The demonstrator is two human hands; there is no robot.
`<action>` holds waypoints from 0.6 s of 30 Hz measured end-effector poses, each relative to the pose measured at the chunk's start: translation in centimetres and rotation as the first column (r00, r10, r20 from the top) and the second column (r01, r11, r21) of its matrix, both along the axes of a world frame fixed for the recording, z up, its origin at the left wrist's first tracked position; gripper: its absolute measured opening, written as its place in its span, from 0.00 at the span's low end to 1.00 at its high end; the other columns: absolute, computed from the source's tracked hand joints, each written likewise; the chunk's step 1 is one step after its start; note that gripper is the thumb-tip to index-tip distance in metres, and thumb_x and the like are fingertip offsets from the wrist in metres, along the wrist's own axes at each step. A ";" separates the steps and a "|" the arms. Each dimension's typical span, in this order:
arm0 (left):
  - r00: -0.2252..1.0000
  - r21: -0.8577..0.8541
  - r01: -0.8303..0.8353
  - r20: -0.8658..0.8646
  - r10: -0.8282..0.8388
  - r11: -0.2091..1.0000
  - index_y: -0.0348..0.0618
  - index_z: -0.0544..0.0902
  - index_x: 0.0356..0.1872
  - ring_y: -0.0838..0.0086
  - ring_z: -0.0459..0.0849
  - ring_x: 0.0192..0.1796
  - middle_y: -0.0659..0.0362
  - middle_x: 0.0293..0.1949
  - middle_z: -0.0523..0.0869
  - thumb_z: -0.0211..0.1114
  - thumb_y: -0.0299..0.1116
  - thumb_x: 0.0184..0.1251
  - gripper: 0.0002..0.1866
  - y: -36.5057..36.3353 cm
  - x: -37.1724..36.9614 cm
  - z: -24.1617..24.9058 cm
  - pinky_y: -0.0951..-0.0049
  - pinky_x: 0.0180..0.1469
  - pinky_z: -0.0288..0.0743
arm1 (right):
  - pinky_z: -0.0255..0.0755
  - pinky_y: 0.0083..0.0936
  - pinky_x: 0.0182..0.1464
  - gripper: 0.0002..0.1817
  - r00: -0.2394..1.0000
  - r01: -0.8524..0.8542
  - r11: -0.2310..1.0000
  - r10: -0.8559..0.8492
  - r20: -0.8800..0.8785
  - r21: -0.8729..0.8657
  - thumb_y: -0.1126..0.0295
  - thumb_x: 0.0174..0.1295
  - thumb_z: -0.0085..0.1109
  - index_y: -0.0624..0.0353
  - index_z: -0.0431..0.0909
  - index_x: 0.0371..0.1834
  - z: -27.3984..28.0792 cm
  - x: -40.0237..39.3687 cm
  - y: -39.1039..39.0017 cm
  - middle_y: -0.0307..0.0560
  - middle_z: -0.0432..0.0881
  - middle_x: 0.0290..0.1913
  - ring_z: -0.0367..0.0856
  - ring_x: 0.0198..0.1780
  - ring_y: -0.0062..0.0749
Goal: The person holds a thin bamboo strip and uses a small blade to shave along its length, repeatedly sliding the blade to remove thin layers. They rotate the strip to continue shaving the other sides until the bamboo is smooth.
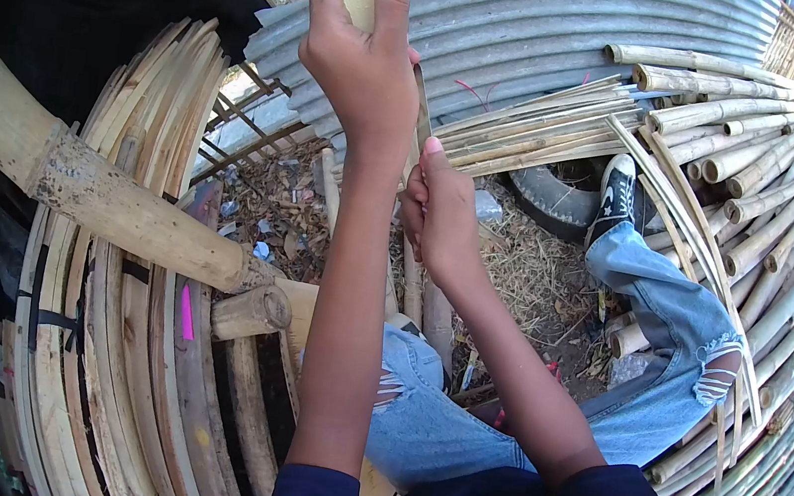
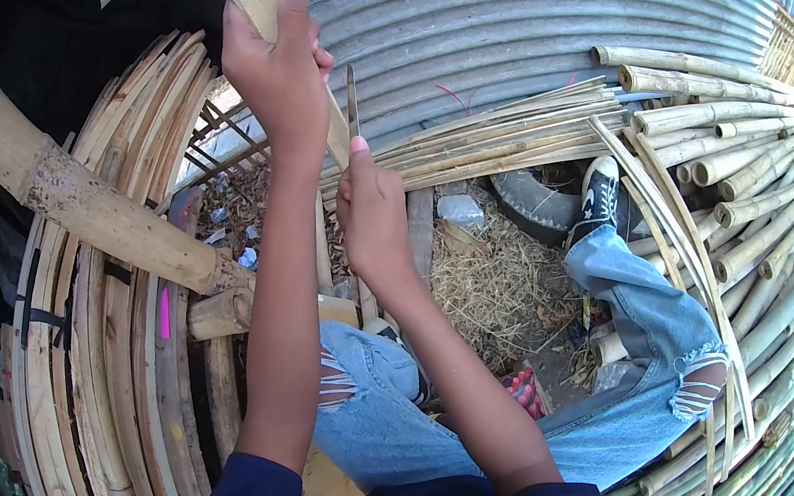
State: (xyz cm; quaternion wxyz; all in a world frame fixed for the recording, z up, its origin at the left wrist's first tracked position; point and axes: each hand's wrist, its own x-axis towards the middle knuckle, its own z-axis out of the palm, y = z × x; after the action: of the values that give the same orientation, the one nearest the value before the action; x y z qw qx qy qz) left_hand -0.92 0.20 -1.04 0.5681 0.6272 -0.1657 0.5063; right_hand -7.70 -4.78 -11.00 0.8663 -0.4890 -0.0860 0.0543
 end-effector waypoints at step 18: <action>0.999 -0.072 0.029 -0.028 -0.031 0.997 0.38 0.70 0.28 0.85 0.69 0.12 0.63 0.14 0.72 0.60 0.35 0.62 0.12 3.3 -4.4 0.8 0.86 0.11 0.60 | 0.45 0.22 0.06 0.25 0.988 -0.027 0.955 -0.018 -0.151 -0.295 0.47 0.65 0.38 0.53 0.58 0.16 -5.9 -1.8 2.8 0.37 0.55 0.05 0.51 0.04 0.23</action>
State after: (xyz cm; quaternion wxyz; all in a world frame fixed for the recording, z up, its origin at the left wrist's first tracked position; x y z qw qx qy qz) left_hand -5.36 3.46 -0.27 0.6001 0.6113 -0.1483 0.4941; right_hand -9.50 -1.99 -16.90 0.7872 -0.6075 -0.0118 0.1055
